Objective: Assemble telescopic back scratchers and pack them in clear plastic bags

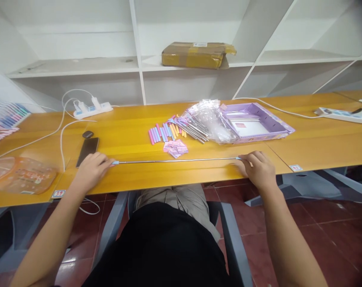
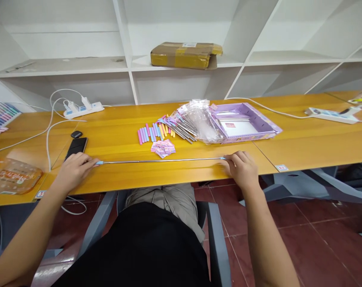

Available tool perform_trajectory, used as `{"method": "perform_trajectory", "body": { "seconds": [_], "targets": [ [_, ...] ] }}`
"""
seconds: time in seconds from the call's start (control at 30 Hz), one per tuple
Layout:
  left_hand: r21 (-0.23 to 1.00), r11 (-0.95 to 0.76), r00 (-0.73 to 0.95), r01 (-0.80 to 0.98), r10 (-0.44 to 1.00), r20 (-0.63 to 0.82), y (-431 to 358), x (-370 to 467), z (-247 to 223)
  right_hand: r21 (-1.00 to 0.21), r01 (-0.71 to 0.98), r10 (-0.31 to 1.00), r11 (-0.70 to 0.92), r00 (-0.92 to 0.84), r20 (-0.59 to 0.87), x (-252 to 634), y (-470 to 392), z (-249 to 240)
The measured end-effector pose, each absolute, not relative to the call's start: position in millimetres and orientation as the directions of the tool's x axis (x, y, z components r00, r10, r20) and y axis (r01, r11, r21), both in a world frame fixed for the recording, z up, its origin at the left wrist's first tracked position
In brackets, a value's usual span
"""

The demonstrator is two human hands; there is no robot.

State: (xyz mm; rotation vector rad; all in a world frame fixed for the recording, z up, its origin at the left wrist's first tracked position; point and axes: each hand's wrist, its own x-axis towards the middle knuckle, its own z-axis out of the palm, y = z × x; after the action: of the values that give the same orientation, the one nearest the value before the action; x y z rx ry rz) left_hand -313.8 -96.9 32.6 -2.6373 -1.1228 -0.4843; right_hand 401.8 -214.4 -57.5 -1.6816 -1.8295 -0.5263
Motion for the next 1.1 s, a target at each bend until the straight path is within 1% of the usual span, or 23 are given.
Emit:
{"method": "perform_trajectory", "body": {
  "seconds": [0.07, 0.23, 0.37, 0.5, 0.63, 0.73, 0.8, 0.9, 1.0, 1.03, 1.1],
  "targets": [
    [-0.091, -0.685, 0.659, 0.723, 0.644, 0.388, -100.1, -306.1, 26.7, -0.114, 0.987, 0.743, 0.111, -0.006, 0.669, 399.6, -217.8, -60.1],
    [-0.072, -0.737, 0.710, 0.672, 0.614, 0.344, -99.0, -298.2, 12.7, -0.166, 0.974, 0.763, 0.154, -0.011, 0.647, 396.0, -224.0, -65.9],
    [-0.053, -0.720, 0.689, 0.692, 0.638, 0.343, -99.0, -300.6, 7.4, -0.209, 0.966, 0.769, 0.151, 0.018, 0.639, 395.7, -229.4, -68.3],
    [-0.032, -0.709, 0.674, 0.705, 0.655, 0.342, -100.3, -296.7, 3.9, -0.209, 0.968, 0.772, 0.137, 0.028, 0.635, 392.9, -228.7, -67.6],
    [0.016, -0.737, 0.686, 0.675, 0.636, 0.355, -99.8, -297.6, -1.1, -0.172, 0.977, 0.784, 0.124, 0.009, 0.621, 395.7, -226.0, -66.0],
    [0.078, -0.763, 0.709, 0.642, 0.629, 0.317, -99.3, -304.0, -4.7, -0.147, 0.983, 0.768, 0.110, 0.010, 0.641, 400.0, -222.8, -62.5],
    [0.098, -0.776, 0.728, 0.623, 0.621, 0.289, -100.1, -301.7, -6.5, -0.151, 0.980, 0.748, 0.130, 0.003, 0.664, 394.6, -216.5, -57.9],
    [0.117, -0.795, 0.747, 0.596, 0.601, 0.284, -104.2, -270.7, -9.0, -0.131, 0.965, 0.725, 0.225, -0.076, 0.684, 353.4, -198.7, -48.6],
    [0.148, -0.816, 0.758, 0.559, 0.575, 0.307, -109.5, -210.0, -12.2, -0.041, 0.927, 0.671, 0.374, -0.240, 0.701, 268.4, -178.3, -41.4],
    [0.158, -0.817, 0.760, 0.555, 0.575, 0.304, -110.8, -188.8, -13.3, -0.005, 0.898, 0.644, 0.440, -0.312, 0.699, 236.6, -173.1, -40.2],
    [0.157, -0.808, 0.759, 0.569, 0.588, 0.277, -112.5, -154.3, -16.4, 0.052, 0.856, 0.612, 0.514, -0.408, 0.677, 181.8, -166.2, -39.9]
  ]
}}
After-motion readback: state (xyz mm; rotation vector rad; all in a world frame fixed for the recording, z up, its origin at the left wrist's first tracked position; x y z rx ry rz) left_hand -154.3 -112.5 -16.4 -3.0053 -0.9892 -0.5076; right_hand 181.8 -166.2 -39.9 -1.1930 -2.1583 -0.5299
